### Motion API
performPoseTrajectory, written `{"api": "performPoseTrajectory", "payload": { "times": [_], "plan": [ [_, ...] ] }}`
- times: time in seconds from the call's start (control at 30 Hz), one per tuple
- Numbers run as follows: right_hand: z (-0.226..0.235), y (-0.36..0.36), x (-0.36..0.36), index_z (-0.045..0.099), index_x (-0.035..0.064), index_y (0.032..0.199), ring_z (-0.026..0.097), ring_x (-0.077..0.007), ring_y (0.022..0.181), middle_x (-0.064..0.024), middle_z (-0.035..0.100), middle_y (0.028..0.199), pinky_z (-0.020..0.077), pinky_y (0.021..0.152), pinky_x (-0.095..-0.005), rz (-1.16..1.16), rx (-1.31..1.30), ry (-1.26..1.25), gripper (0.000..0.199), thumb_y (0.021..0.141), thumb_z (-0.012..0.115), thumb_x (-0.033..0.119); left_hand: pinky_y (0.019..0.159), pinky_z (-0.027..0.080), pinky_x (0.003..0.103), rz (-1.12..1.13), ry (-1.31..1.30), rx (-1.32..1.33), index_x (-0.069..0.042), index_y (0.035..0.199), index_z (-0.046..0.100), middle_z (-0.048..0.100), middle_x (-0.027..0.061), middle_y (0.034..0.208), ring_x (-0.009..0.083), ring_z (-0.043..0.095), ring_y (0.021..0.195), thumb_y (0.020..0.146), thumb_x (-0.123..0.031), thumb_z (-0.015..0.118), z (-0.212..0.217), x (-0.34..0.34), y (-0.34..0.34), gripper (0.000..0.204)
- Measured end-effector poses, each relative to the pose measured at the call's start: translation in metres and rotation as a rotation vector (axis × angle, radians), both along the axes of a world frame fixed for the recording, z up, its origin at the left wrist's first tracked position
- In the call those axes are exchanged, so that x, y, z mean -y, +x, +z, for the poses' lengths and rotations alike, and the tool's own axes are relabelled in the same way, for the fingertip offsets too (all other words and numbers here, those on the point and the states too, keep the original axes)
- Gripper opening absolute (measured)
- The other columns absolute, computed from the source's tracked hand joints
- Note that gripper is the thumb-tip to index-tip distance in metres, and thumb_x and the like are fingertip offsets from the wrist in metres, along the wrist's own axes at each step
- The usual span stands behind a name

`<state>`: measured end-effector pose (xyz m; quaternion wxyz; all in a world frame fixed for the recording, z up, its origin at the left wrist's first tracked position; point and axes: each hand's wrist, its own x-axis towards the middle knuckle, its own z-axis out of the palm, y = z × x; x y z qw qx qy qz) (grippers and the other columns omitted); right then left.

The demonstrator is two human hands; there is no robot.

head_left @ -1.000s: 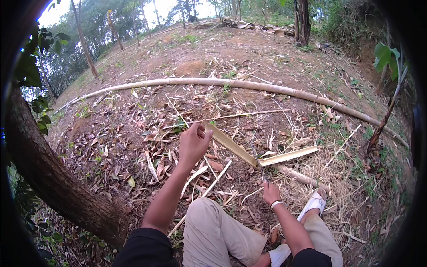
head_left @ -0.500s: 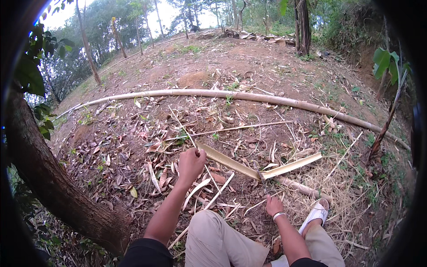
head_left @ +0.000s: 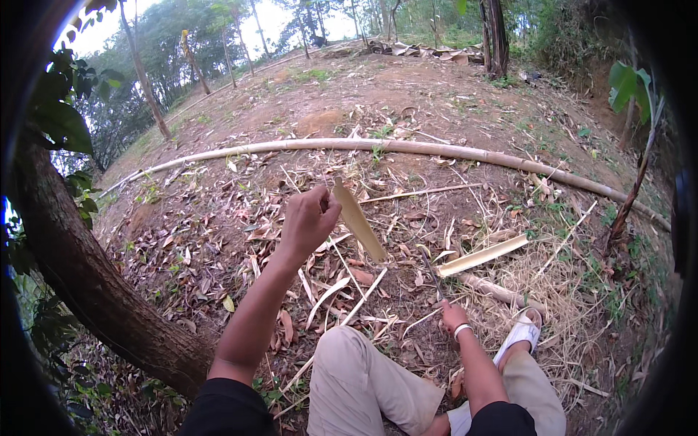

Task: The person sits on the ground and uses a machete to split a piece of bamboo into smaller strips. They repeatedly strike the bamboo against the ground to separate the sections and then use the blade to shave and refine the edges of the resulting strips.

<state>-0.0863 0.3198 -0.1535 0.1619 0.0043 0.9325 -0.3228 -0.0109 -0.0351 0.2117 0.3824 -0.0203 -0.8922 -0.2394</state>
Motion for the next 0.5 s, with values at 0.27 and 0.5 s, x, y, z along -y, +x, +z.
{"api": "performPoseTrajectory", "payload": {
  "times": [0.27, 0.5],
  "plan": [
    [0.142, -0.036, -0.031, 0.059, 0.0029, 0.073, 0.056, -0.0147, 0.046, -0.0059, 0.057, 0.058, 0.0444, 0.041, -0.0305, -0.015, 0.063, -0.237, 0.016, 0.080, 0.068, 0.014, 0.053, 0.042, 0.037, -0.249, -0.076, 0.071, 0.003, 0.070, 0.057, 0.057, 0.0131, 0.056, 0.0243, 0.056, 0.049, 0.085, -0.014, 0.064, 0.030, -0.059, -0.038, 0.023],
    [0.304, 0.020, -0.018, 0.057, 0.0002, 0.090, 0.053, -0.0093, 0.047, -0.0019, 0.056, 0.059, 0.0435, 0.043, -0.0263, -0.084, -0.283, -0.652, 0.011, 0.086, 0.058, 0.011, 0.059, 0.046, 0.043, -0.262, 0.132, 0.005, 0.004, 0.075, 0.060, 0.061, 0.0197, 0.065, 0.0328, 0.061, 0.058, 0.088, -0.014, 0.064, -0.026, -0.085, -0.068, 0.022]
  ]
}}
